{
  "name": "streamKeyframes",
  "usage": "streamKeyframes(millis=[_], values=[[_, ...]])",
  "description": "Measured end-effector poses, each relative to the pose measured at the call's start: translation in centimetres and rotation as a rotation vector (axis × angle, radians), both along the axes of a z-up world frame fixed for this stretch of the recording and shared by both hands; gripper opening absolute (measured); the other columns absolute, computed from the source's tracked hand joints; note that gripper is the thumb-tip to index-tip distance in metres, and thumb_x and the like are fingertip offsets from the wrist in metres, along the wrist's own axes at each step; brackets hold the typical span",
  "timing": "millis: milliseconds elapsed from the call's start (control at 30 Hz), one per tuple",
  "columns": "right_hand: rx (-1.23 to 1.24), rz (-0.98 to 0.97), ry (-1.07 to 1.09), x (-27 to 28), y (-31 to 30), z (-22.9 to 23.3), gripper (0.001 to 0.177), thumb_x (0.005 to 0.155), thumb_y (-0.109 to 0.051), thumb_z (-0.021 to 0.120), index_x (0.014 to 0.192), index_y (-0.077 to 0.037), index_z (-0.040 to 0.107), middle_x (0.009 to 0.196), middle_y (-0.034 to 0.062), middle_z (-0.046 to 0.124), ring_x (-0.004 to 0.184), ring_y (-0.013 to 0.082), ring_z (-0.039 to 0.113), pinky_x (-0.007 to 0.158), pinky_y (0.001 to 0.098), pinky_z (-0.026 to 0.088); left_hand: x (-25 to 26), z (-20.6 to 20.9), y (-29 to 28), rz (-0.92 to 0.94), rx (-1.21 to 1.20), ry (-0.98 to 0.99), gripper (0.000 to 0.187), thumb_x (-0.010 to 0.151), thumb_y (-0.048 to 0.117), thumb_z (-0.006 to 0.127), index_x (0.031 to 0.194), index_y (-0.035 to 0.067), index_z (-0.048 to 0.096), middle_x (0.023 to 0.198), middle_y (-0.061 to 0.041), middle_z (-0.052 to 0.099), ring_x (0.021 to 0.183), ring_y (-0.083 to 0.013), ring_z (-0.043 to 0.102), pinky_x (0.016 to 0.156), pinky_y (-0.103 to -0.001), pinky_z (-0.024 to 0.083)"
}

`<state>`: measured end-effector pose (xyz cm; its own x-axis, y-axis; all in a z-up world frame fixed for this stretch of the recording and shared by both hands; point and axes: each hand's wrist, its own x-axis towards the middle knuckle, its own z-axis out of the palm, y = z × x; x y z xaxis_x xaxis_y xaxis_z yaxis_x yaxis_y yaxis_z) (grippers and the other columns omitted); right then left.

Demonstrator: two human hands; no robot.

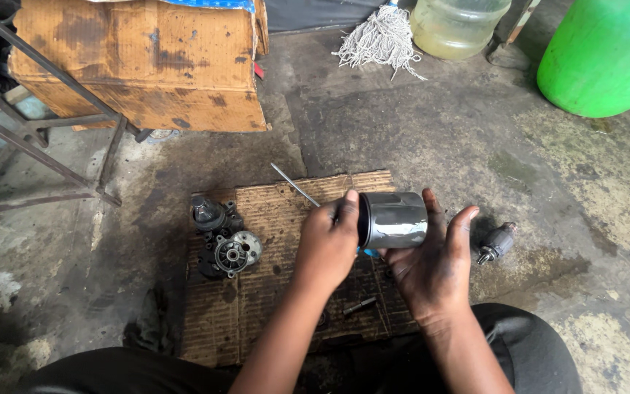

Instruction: The person sprays a cylindrical mechanical part with a blue oil can and then wipes it thoroughly with a grey cloth. They rotate the part to clean different sides and the interior, repeating the wiping process multiple times.

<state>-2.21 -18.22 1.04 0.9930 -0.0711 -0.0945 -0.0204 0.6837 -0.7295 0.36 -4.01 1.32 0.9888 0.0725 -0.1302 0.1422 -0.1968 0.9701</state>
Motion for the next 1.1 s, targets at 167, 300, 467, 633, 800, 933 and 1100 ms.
streamKeyframes(millis=[167,300,467,633,800,933,1100], values=[[-0.118,0.022,0.172,0.1,-0.4,0.4,0.109,0.077,-0.082,0.03,0.16,-0.011,0.019,0.15,0.0181,0.051,0.131,0.0384,0.057,0.106,0.0561,0.044,0.0,-0.1,1.3,-0.175,0.162,0.073,0.075,0.103,0.067,0.043,0.091,0.0,0.075,0.07,-0.012,0.068,0.06,-0.0208,0.067,0.059,-0.037,0.055],[-0.079,0.074,0.094,0.2,-1.1,0.2,0.109,0.081,-0.083,0.033,0.162,-0.01,0.019,0.155,0.0197,0.048,0.139,0.0379,0.051,0.115,0.0541,0.039,-0.7,0.0,0.8,-0.185,-0.023,-0.002,0.061,0.09,0.063,0.058,0.103,0.006,0.077,0.07,-0.013,0.067,0.057,-0.0178,0.066,0.049,-0.031,0.056],[-0.086,0.098,-0.005,0.2,-1.9,0.8,0.111,0.079,-0.084,0.037,0.162,-0.012,0.019,0.155,0.0227,0.047,0.141,0.0405,0.049,0.114,0.0588,0.038,-1.1,0.0,-0.2,-0.163,-0.333,0.049,0.068,0.079,0.055,0.07,0.126,0.007,0.063,0.095,-0.014,0.075,0.07,-0.019,0.073,0.051,-0.028,0.062],[-0.096,0.134,-0.105,0.3,-2.8,2.6,0.109,0.076,-0.084,0.036,0.162,-0.019,0.019,0.16,0.0183,0.039,0.142,0.042,0.045,0.112,0.0626,0.039,-1.9,-1.0,-1.9,-0.144,-0.533,-0.14,0.076,0.075,0.048,0.08,0.13,0.0,0.06,0.11,-0.014,0.073,0.092,-0.0211,0.076,0.062,-0.031,0.067],[-0.47,-0.005,-0.351,0.0,-2.7,2.5,0.096,0.089,-0.082,0.026,0.161,-0.019,0.026,0.171,0.0171,0.026,0.155,0.0408,0.028,0.123,0.06,0.024,-2.3,-1.4,-2.7,-0.05,-0.83,-0.157,0.067,0.076,0.041,0.083,0.124,-0.003,0.064,0.107,-0.017,0.074,0.092,-0.0257,0.075,0.068,-0.038,0.068],[-1.309,-0.361,-0.628,-0.8,-2.3,2.8,0.082,0.101,-0.078,0.01,0.143,-0.02,0.052,0.168,0.0214,0.022,0.16,0.0427,0.017,0.131,0.0589,0.01,-2.3,-0.7,-2.2,0.024,-0.886,-0.265,0.055,0.079,0.025,0.084,0.124,-0.002,0.065,0.109,-0.014,0.073,0.097,-0.0228,0.073,0.08,-0.036,0.064],[-1.599,-0.335,-0.684,-1.3,-1.1,2.6,0.087,0.101,-0.072,0.008,0.139,-0.018,0.064,0.173,0.0218,0.012,0.16,0.0441,0.012,0.127,0.0602,0.006,-2.6,0.8,-2.6,0.155,-0.582,-0.572,0.053,0.078,0.01,0.084,0.124,0.002,0.059,0.113,-0.007,0.069,0.102,-0.014,0.069,0.088,-0.028,0.06]])
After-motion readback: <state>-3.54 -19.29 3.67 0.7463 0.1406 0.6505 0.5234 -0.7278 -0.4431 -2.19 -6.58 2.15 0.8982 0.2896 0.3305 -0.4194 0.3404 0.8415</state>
